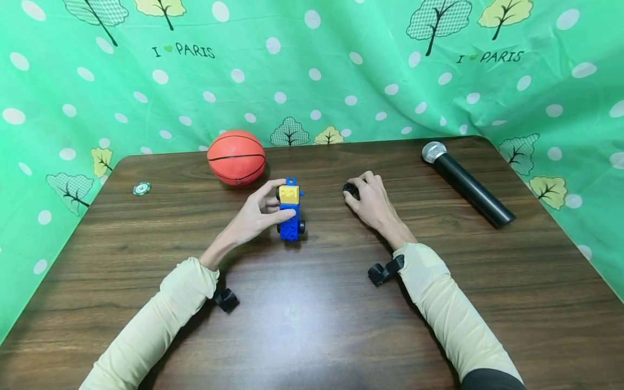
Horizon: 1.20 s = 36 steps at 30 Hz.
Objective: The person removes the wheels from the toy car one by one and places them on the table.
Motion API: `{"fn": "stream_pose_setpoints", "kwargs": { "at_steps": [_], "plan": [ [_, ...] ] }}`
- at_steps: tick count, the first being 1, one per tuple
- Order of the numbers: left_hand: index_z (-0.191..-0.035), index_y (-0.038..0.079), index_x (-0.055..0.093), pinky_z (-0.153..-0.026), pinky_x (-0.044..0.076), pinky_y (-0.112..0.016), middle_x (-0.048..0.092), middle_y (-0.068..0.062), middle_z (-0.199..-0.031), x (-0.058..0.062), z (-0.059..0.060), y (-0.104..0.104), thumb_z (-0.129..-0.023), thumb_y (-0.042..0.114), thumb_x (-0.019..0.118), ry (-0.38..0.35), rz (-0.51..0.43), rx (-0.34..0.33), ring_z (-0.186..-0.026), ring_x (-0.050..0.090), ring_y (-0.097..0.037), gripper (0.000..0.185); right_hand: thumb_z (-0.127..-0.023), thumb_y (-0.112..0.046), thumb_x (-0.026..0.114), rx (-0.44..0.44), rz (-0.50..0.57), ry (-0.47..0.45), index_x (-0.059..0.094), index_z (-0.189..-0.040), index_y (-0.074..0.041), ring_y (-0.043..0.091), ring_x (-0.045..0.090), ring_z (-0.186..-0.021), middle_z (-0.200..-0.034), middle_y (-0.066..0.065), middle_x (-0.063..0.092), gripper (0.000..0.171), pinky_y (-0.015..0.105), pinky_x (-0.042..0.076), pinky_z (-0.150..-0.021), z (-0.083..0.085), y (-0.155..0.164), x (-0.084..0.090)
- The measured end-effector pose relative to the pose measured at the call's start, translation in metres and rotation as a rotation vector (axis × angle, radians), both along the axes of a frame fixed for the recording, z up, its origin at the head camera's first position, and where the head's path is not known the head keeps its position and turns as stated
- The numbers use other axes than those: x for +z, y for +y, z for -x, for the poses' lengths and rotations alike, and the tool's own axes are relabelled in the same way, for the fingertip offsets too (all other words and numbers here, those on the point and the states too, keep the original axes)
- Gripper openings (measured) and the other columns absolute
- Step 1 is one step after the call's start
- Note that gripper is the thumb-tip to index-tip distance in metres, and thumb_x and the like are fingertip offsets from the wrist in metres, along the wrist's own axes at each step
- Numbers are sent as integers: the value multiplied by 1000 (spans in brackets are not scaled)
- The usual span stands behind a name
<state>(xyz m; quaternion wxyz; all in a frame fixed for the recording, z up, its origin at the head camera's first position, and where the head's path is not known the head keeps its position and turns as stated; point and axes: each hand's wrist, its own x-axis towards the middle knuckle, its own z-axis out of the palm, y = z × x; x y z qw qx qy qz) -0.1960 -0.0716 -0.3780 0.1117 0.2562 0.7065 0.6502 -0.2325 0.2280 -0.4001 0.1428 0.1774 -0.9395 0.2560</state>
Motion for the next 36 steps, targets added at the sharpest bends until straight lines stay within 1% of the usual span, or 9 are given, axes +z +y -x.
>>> {"fn": "stream_pose_setpoints", "kwargs": {
  "at_steps": [4,15,21,25,31,33,36],
  "plan": [
    [-152,9,41,-90,57,-39,71,-19,-114,0,-1,0,-98,7,69,2,5,-3,-102,71,-30,61,-99,-11,65,2,8,-4,68,-123,11,47,48,-103,-110,27,56,32,56,39,-90,-1,0,0],
    [-152,8,41,-88,58,-39,71,-20,-113,-1,0,0,-98,6,69,4,-5,-3,-100,71,-30,61,-98,-12,67,-12,33,-31,66,-124,9,45,47,-101,-110,25,56,33,54,38,-88,-1,-1,2],
    [-150,8,42,-89,57,-38,71,-19,-113,-1,0,0,-98,7,70,2,-12,7,-101,71,-30,59,-100,-17,66,-43,71,-86,56,-135,9,46,45,-107,-115,28,54,44,56,37,-92,-6,-2,6],
    [-150,8,42,-87,57,-36,71,-18,-111,-2,-1,0,-98,8,70,-7,-13,16,-99,71,-28,59,-102,-20,64,-53,91,-110,50,-140,8,47,45,-109,-116,29,51,49,57,38,-92,-12,-5,8],
    [-149,8,43,-85,57,-34,70,-18,-110,-3,-1,1,-97,8,71,-12,-29,30,-96,71,-26,59,-102,-17,63,-49,114,-59,51,-137,7,45,45,-104,-114,29,51,45,56,37,-88,-16,-10,6],
    [-150,8,43,-84,57,-34,70,-18,-110,-3,0,2,-96,8,72,-10,-33,31,-95,70,-25,60,-102,-15,63,-44,125,-25,53,-133,7,45,45,-103,-113,28,53,40,55,37,-88,-17,-13,6],
    [-150,8,43,-84,57,-33,70,-17,-109,-3,0,3,-96,8,72,-12,-37,40,-94,70,-25,61,-101,-15,64,-23,137,20,59,-125,6,42,47,-101,-108,23,57,32,52,38,-86,-21,-19,6]
  ]
}}
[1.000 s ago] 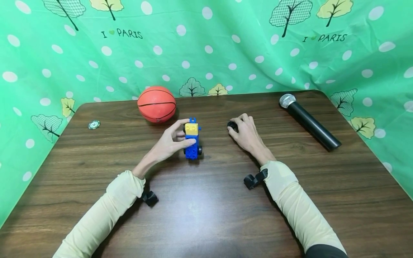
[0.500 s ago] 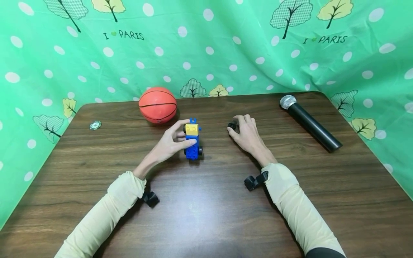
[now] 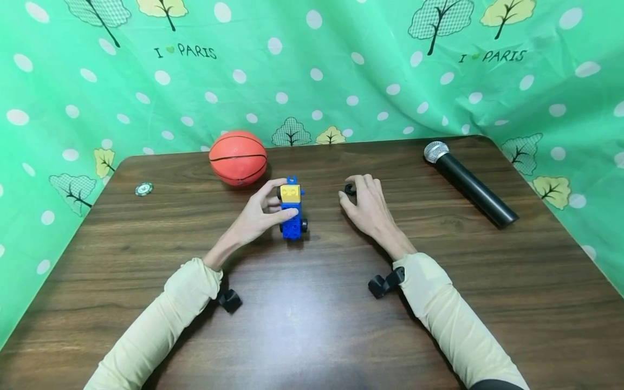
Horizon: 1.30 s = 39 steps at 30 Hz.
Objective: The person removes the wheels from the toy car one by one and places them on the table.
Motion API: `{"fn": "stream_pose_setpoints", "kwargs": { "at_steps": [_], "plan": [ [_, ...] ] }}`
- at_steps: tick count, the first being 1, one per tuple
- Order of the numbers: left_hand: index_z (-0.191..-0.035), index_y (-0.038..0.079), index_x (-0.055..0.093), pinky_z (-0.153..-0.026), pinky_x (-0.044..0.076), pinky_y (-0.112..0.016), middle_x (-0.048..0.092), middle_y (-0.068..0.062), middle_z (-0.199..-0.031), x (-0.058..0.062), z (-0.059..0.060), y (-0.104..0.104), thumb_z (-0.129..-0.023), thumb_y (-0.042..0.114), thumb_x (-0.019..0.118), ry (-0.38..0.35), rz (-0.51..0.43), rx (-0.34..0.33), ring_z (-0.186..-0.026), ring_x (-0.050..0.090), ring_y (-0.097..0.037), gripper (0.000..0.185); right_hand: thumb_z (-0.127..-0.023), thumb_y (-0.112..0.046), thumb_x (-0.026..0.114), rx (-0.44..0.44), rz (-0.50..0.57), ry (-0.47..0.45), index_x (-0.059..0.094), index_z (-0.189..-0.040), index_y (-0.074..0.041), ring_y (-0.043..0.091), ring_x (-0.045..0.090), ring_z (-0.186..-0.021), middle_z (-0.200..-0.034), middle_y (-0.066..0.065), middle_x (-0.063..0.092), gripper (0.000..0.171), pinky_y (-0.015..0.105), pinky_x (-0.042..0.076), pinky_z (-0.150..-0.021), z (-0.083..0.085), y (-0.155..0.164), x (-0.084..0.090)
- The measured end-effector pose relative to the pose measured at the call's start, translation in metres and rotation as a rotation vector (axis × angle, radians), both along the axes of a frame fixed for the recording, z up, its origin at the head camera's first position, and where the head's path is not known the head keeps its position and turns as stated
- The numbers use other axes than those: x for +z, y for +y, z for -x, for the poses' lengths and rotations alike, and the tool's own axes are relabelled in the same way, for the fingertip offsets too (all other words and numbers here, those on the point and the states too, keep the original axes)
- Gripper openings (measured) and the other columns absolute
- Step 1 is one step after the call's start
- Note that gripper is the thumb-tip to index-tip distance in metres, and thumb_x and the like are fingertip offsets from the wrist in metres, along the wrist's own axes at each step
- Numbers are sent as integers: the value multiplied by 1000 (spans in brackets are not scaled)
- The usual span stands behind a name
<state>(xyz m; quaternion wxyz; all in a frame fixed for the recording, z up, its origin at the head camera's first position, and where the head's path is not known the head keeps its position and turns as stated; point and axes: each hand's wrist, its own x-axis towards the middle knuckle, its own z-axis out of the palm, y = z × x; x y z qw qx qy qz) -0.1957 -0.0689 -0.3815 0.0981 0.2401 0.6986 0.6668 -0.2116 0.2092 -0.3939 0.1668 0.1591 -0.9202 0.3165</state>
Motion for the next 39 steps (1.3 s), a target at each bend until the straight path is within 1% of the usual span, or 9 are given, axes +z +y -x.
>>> {"fn": "stream_pose_setpoints", "kwargs": {
  "at_steps": [4,8,15,18,20,23,28,34,39],
  "plan": [
    [-151,9,42,-84,57,-33,70,-17,-109,1,0,0,-96,8,73,5,0,16,-94,71,-25,62,-102,-15,65,54,20,38,66,-114,1,35,50,-96,-99,15,61,20,45,39,-82,-7,-11,3],
    [-152,10,41,-85,57,-34,71,-17,-109,4,0,1,-96,9,73,8,-2,24,-95,71,-26,64,-104,-14,62,139,67,25,69,-110,-1,28,53,-93,-97,10,66,16,42,42,-80,-17,-24,6],
    [-151,13,38,-85,57,-34,71,-19,-109,6,-1,1,-96,9,73,-14,-31,35,-96,72,-28,65,-112,-23,49,301,240,-185,67,-120,-4,20,62,-85,-92,7,66,28,40,50,-77,-40,-44,9],
    [-150,15,35,-83,56,-32,71,-19,-108,7,0,2,-96,9,73,-28,-54,53,-94,72,-27,66,-112,-22,46,336,279,-233,64,-124,-4,21,64,-86,-94,8,66,28,40,52,-77,-46,-50,9],
    [-149,16,34,-82,56,-31,71,-20,-108,9,-1,3,-96,10,73,-37,-70,63,-93,72,-27,66,-112,-21,46,340,293,-252,62,-128,-3,23,65,-87,-99,10,67,28,41,52,-77,-48,-52,8],
    [-146,12,36,-82,56,-30,71,-19,-106,8,-2,3,-96,9,73,-42,-83,68,-90,70,-25,63,-112,-19,46,335,308,-275,59,-131,-2,23,66,-90,-107,11,69,29,42,53,-81,-49,-54,5],
    [-141,6,42,-85,57,-31,71,-18,-107,4,-3,5,-94,5,73,-36,-78,53,-91,68,-23,56,-112,-19,47,335,325,-292,58,-131,-1,23,67,-91,-114,14,69,28,42,56,-81,-50,-54,1],
    [-141,4,43,-87,57,-33,71,-19,-110,4,-3,7,-94,5,73,-14,-66,54,-94,69,-24,55,-112,-20,48,345,343,-291,59,-129,0,24,67,-88,-114,15,69,29,40,57,-77,-49,-56,0],
    [-141,5,43,-86,56,-31,71,-19,-108,7,0,8,-94,7,73,-24,-67,55,-94,69,-24,56,-112,-19,48,341,339,-272,60,-128,-2,24,65,-85,-108,12,69,27,38,55,-75,-47,-55,3]
  ]
}}
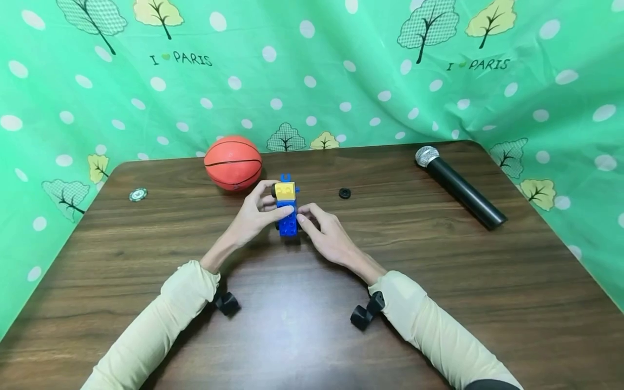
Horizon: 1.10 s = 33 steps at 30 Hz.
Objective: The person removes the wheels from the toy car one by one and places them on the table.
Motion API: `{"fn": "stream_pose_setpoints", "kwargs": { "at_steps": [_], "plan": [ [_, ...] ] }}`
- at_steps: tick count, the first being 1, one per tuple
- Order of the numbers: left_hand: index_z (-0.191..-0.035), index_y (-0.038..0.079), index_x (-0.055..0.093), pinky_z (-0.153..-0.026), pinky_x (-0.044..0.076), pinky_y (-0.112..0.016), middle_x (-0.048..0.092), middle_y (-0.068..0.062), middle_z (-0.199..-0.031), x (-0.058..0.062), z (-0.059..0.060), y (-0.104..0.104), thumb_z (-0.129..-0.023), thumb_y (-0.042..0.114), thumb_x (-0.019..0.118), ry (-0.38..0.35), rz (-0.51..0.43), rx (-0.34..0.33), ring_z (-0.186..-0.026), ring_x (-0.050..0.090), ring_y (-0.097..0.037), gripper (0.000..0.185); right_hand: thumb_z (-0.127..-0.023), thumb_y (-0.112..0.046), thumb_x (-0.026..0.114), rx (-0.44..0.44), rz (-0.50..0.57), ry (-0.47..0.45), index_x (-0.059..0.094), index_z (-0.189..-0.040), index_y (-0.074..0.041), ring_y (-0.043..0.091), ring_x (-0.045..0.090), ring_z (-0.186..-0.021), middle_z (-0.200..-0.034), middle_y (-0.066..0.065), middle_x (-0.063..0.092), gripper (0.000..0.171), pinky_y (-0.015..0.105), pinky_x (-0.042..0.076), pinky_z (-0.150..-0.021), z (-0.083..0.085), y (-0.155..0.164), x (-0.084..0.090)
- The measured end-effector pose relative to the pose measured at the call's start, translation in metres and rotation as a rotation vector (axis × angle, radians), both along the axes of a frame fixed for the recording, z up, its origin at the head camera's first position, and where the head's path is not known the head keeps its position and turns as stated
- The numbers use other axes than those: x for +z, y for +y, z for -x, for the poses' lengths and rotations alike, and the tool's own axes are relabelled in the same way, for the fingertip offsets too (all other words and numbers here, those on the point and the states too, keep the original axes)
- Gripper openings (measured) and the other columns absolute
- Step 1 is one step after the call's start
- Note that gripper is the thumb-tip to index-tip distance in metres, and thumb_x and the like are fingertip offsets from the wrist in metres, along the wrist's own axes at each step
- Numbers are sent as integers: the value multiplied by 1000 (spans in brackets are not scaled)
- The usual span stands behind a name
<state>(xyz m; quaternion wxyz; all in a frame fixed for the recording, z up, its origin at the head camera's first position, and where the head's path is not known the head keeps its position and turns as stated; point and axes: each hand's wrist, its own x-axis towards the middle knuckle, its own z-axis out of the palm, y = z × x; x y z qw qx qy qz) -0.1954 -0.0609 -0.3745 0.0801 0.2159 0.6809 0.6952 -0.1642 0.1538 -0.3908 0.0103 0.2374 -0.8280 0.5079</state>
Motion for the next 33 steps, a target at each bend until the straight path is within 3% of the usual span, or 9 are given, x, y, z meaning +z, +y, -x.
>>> {"fn": "stream_pose_setpoints", "kwargs": {
  "at_steps": [10,21,27,33],
  "plan": [
    [-138,7,48,-82,56,-30,72,-15,-106,7,2,4,-95,10,74,-1,5,-3,-89,67,-23,50,-112,-18,46,-12,9,19,63,-124,-4,23,60,-82,-100,9,66,25,35,51,-72,1,1,5],
    [-130,0,58,-89,56,-33,72,-16,-109,3,0,7,-96,14,73,-37,32,43,-94,71,-22,40,-111,-17,48,-64,25,20,62,-123,-3,24,60,-83,-101,9,66,23,35,48,-74,0,0,1],
    [-123,1,67,-96,54,-36,72,-11,-112,2,-2,9,-99,23,72,-28,71,60,-104,71,-21,33,-111,-20,50,-115,31,25,62,-120,-3,22,59,-96,-105,10,67,23,40,47,-86,0,-2,2],
    [-123,3,67,-96,53,-37,71,-11,-112,0,-3,9,-100,24,70,-12,92,41,-103,70,-22,32,-111,-18,50,-153,36,22,62,-118,-2,22,57,-92,-98,10,65,22,39,46,-84,1,-4,0]
  ]
}}
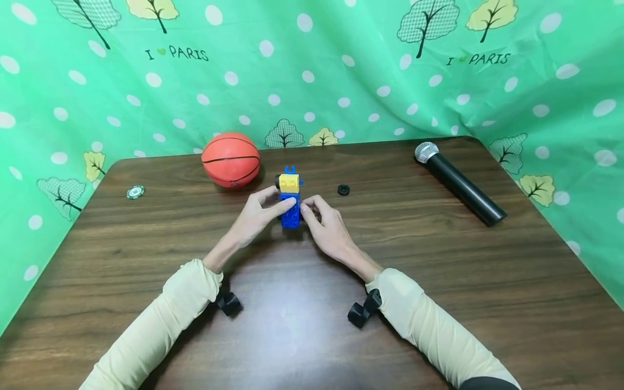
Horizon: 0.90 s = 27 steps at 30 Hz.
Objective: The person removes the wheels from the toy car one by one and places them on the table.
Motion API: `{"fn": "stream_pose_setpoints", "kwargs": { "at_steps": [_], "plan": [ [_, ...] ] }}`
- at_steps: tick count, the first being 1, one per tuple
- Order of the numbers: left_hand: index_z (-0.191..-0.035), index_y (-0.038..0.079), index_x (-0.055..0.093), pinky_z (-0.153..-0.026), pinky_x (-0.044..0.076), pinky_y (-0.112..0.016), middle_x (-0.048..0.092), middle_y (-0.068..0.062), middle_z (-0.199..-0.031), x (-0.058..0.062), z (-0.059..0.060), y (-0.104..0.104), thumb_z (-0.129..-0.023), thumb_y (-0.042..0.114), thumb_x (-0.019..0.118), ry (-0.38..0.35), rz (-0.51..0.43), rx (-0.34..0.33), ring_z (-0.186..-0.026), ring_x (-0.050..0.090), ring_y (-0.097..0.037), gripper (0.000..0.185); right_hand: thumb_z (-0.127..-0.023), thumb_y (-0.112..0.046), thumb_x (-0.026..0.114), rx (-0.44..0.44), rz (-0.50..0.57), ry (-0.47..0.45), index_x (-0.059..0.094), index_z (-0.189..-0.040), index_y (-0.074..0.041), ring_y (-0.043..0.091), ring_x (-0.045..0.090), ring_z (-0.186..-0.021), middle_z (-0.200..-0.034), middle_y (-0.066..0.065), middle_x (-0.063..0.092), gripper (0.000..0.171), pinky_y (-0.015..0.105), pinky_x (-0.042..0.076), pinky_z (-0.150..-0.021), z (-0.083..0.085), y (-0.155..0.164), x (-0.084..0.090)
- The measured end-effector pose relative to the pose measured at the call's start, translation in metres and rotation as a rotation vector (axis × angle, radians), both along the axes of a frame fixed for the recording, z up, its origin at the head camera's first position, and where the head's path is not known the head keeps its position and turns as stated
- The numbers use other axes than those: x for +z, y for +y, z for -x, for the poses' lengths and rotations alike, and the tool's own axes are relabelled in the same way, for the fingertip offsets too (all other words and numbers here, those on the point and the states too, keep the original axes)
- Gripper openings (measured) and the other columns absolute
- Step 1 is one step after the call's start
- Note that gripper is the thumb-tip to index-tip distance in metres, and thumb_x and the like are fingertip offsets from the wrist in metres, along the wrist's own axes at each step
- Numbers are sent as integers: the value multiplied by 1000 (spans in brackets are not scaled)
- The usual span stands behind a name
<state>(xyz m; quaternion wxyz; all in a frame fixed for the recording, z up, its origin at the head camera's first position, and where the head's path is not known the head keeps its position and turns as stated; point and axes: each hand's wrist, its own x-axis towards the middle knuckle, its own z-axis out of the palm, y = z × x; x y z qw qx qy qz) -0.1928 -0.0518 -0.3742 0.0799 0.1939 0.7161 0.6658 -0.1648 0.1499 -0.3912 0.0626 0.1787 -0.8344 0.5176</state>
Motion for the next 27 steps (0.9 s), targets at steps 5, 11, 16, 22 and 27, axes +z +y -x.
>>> {"fn": "stream_pose_setpoints", "kwargs": {
  "at_steps": [5,11,16,22,27],
  "plan": [
    [-128,2,65,-94,54,-37,69,-12,-113,0,0,1,-97,22,72,23,12,-28,-100,70,-25,37,-111,-16,49,-17,27,7,62,-118,-1,23,56,-90,-94,10,63,21,39,44,-85,1,0,-1],
    [-124,2,66,-94,54,-37,70,-13,-112,-4,2,1,-97,26,72,22,-13,-21,-101,71,-25,37,-111,-17,49,-18,40,-1,60,-122,-1,24,56,-88,-94,10,62,23,38,44,-83,0,0,-2],
    [-122,0,66,-93,55,-36,71,-13,-109,-4,-1,2,-99,21,70,-11,-41,-13,-101,72,-24,32,-113,-21,44,9,48,-22,59,-125,-2,26,58,-85,-92,10,58,27,34,48,-77,-1,0,-2],
    [-118,-2,66,-96,54,-37,72,-15,-107,-1,0,3,-98,19,69,-26,-101,-12,-99,72,-24,29,-114,-22,40,64,69,-28,56,-126,-1,25,57,-86,-95,10,56,29,34,49,-75,-1,0,-3],
    [-120,-4,66,-99,53,-39,72,-16,-109,1,0,3,-99,18,67,-21,-123,-15,-100,71,-23,30,-114,-21,40,81,95,-19,55,-125,0,28,54,-82,-92,12,55,27,31,46,-70,0,-1,-4]
  ]
}}
